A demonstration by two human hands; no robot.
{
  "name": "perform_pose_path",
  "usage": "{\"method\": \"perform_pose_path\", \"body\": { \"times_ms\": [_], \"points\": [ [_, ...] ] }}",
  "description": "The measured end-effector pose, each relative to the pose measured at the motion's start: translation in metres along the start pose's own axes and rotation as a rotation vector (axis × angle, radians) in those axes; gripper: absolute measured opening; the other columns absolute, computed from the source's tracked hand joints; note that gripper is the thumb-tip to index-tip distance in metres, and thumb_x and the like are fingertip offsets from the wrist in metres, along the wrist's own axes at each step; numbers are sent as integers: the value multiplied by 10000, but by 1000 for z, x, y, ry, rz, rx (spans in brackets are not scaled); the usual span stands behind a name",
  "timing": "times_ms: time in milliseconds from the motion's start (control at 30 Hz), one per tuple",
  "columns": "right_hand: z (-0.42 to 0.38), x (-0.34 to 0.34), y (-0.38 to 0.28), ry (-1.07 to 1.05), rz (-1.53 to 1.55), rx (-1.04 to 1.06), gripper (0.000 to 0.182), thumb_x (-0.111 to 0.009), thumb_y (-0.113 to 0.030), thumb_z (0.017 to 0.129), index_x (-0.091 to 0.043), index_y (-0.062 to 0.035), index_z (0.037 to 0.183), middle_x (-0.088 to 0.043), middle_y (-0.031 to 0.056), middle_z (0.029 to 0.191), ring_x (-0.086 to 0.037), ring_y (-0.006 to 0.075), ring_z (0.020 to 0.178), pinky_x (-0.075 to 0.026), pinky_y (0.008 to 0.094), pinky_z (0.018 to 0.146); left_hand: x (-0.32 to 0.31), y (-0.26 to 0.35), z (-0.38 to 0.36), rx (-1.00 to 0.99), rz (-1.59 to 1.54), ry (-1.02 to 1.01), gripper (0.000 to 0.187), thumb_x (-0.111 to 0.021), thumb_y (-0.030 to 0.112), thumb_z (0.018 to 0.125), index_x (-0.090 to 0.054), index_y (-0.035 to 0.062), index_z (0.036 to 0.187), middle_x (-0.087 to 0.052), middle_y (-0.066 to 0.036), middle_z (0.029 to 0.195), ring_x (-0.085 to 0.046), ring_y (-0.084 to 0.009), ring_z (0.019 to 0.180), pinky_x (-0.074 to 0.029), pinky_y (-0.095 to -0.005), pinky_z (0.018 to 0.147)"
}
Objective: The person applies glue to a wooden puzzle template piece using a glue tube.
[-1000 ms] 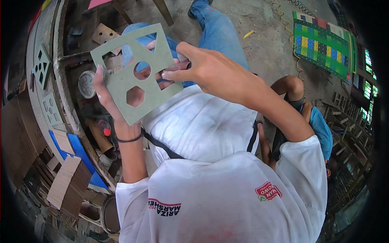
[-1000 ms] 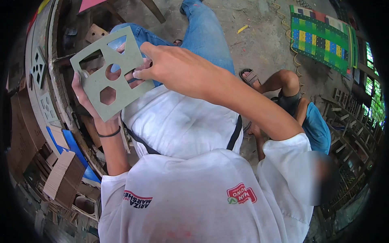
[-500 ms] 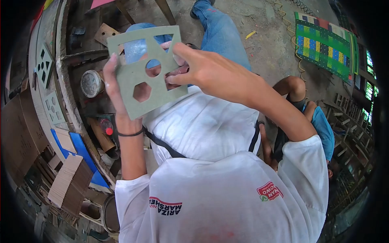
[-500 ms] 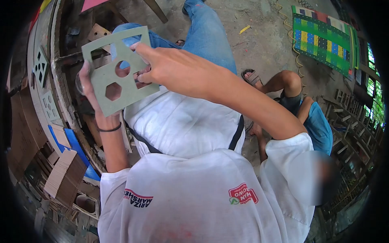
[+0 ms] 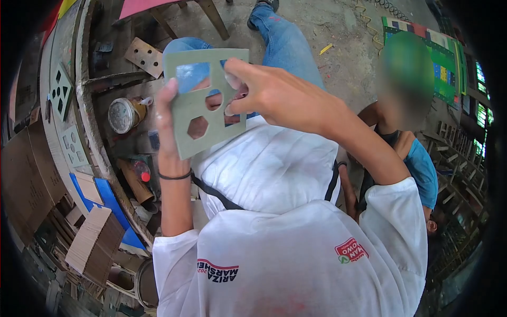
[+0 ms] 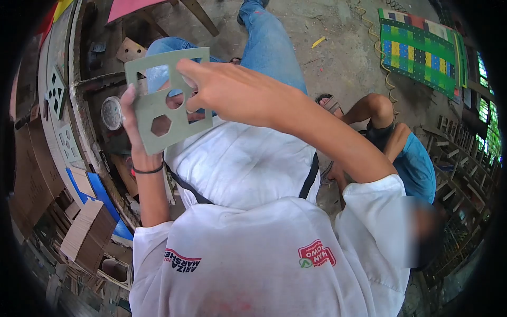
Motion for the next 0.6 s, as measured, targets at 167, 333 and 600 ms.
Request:
{"method": "perform_pose_path", "body": {
  "times_ms": [167,333,600],
  "points": [
    [-5,3,2,83,152,-34,304,-641,-3,748,-697,-116,1024,-535,112,991,-620,301,827,-511,397,696,6,-9,2,-10,-135,-72,901,-405,654,850,-342,-59,1399,-506,-300,1294,-570,-459,1057,-490,-536,873],
    [-26,21,19,359,137,-136,383,-649,30,749,-696,-130,1094,-561,110,926,-628,270,751,-527,344,638,-5,0,-9,-58,-371,-214,983,-377,682,840,-291,-110,1417,-484,-295,1309,-560,-438,1067,-466,-526,907],
    [-29,0,18,637,590,-471,333,-587,38,823,-645,25,1151,-597,137,754,-582,181,578,-481,307,561,-21,-15,-22,-126,-38,12,1054,-387,734,786,-277,-80,1445,-468,-245,1348,-485,-329,1215,-366,-424,1031]
  ]
}}
Point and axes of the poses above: each hand's wrist, its own z-axis towards the middle knuckle, its own x-axis out of the back of the hand, y = z × x, the point moved 10 cm from there along z, towards the middle knuckle
